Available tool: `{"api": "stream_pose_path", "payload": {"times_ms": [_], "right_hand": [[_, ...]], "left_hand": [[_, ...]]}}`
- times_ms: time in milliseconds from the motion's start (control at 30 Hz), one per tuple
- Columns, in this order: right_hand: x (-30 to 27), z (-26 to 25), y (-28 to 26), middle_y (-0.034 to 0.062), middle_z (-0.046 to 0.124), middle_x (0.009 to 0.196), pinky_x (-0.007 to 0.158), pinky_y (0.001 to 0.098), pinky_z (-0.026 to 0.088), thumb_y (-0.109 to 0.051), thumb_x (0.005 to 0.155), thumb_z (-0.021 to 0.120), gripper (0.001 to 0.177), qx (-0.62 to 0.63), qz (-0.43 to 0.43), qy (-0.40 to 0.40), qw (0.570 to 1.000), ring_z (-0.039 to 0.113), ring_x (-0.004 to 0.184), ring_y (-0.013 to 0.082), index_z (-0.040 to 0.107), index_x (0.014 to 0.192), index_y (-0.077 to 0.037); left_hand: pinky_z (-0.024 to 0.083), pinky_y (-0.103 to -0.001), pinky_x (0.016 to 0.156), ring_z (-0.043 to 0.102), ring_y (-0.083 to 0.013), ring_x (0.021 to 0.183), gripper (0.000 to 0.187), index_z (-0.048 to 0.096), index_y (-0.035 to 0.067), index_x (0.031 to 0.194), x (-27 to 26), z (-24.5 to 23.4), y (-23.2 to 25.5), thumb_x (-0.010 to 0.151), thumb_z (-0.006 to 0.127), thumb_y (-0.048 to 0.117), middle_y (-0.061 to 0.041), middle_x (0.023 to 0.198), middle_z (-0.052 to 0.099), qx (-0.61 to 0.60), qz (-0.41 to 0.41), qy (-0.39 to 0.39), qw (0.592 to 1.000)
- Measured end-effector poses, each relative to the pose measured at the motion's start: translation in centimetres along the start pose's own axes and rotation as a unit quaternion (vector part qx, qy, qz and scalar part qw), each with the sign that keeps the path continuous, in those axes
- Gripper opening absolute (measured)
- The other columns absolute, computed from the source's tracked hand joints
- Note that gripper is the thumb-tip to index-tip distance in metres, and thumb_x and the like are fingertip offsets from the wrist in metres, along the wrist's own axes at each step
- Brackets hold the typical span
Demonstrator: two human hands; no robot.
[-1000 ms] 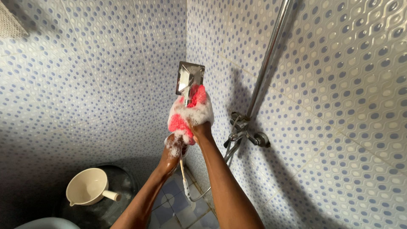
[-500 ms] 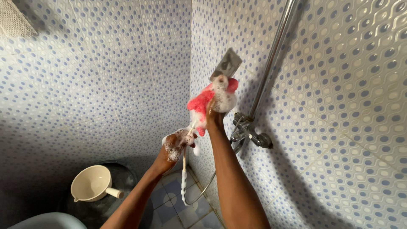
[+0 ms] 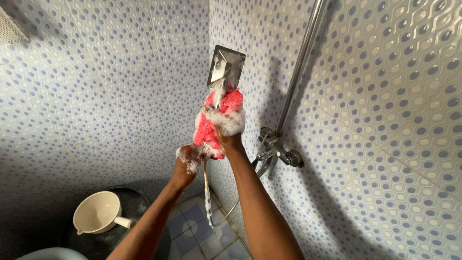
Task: The person picks up a red cloth, places it in a metal pot, and adds detergent powder. They agitate the cloth in soapy water, then rinse it under a handheld shower head, scrubbing the cloth and the shower fixture. The person then rinses a plastic jug under the shower.
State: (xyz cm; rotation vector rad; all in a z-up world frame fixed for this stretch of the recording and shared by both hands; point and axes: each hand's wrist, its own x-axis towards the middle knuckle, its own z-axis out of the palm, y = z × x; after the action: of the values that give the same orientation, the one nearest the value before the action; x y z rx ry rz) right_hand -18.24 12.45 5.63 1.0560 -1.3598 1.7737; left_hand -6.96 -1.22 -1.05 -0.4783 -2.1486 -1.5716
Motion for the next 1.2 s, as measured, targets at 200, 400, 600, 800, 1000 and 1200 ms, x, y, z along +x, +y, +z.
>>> {"api": "stream_pose_path", "payload": {"times_ms": [200, 400, 600, 800, 1000, 1200], "right_hand": [[1.4, 2.1, 2.0, 0.0132, 0.064, 0.128, 0.087, 0.0379, 0.061, -0.006, 0.095, 0.065, 0.047, 0.114, 0.126, 0.002, 0.986, 0.066, 0.106, 0.026, 0.049, 0.138, -0.003], [0.6, 5.5, -3.6, 0.0131, 0.062, 0.13, 0.086, 0.04, 0.061, -0.015, 0.091, 0.062, 0.054, -0.328, 0.093, -0.092, 0.936, 0.068, 0.106, 0.0293, 0.045, 0.143, -0.007], [3.0, 6.5, -12.4, 0.0209, 0.037, 0.152, 0.081, 0.0458, 0.057, -0.021, 0.084, 0.064, 0.079, -0.41, 0.165, -0.242, 0.864, 0.063, 0.108, 0.0389, 0.028, 0.153, -0.004], [0.3, 5.2, -10.1, 0.0173, 0.056, 0.14, 0.083, 0.0424, 0.058, -0.022, 0.083, 0.064, 0.071, -0.423, 0.002, -0.192, 0.886, 0.068, 0.106, 0.0372, 0.044, 0.15, -0.015], [-1.7, 2.5, -10.6, 0.0145, 0.064, 0.111, 0.076, 0.0426, 0.057, -0.037, 0.089, 0.06, 0.041, -0.315, 0.323, -0.263, 0.853, 0.07, 0.091, 0.0347, 0.056, 0.123, -0.014], [-1.7, 2.5, -11.6, 0.0116, 0.072, 0.082, 0.069, 0.0429, 0.055, -0.052, 0.096, 0.055, 0.042, -0.304, 0.364, -0.231, 0.85, 0.071, 0.076, 0.0322, 0.069, 0.095, -0.013]], "left_hand": [[0.056, -0.039, 0.096, 0.068, -0.0283, 0.116, 0.051, 0.056, -0.002, 0.139, 2.4, -3.2, 1.5, 0.094, 0.033, 0.001, -0.019, 0.13, 0.069, -0.061, 0.014, 0.108, 0.992], [0.054, -0.034, 0.095, 0.061, -0.0222, 0.114, 0.054, 0.042, 0.001, 0.137, 8.5, -3.6, 9.8, 0.094, 0.07, 0.015, -0.015, 0.128, 0.059, -0.09, -0.019, 0.176, 0.98], [0.057, -0.035, 0.068, 0.061, -0.0176, 0.082, 0.044, 0.044, 0.004, 0.113, 11.9, -3.1, 11.7, 0.085, 0.078, 0.013, -0.01, 0.096, 0.063, -0.096, -0.012, 0.235, 0.967], [0.055, -0.036, 0.059, 0.057, -0.0161, 0.072, 0.042, 0.045, 0.012, 0.115, 13.5, -6.4, 7.4, 0.09, 0.071, 0.035, -0.002, 0.085, 0.057, -0.253, -0.031, 0.25, 0.934], [0.057, -0.042, 0.079, 0.062, -0.0247, 0.084, 0.071, 0.045, 0.007, 0.126, 11.7, -12.2, 5.7, 0.098, 0.061, 0.07, -0.012, 0.096, 0.06, -0.397, 0.022, 0.183, 0.899], [0.051, -0.053, 0.104, 0.066, -0.0402, 0.119, 0.081, 0.036, 0.009, 0.138, 10.0, -12.0, 6.0, 0.087, 0.058, 0.068, -0.024, 0.131, 0.062, -0.403, -0.038, 0.18, 0.896]]}}
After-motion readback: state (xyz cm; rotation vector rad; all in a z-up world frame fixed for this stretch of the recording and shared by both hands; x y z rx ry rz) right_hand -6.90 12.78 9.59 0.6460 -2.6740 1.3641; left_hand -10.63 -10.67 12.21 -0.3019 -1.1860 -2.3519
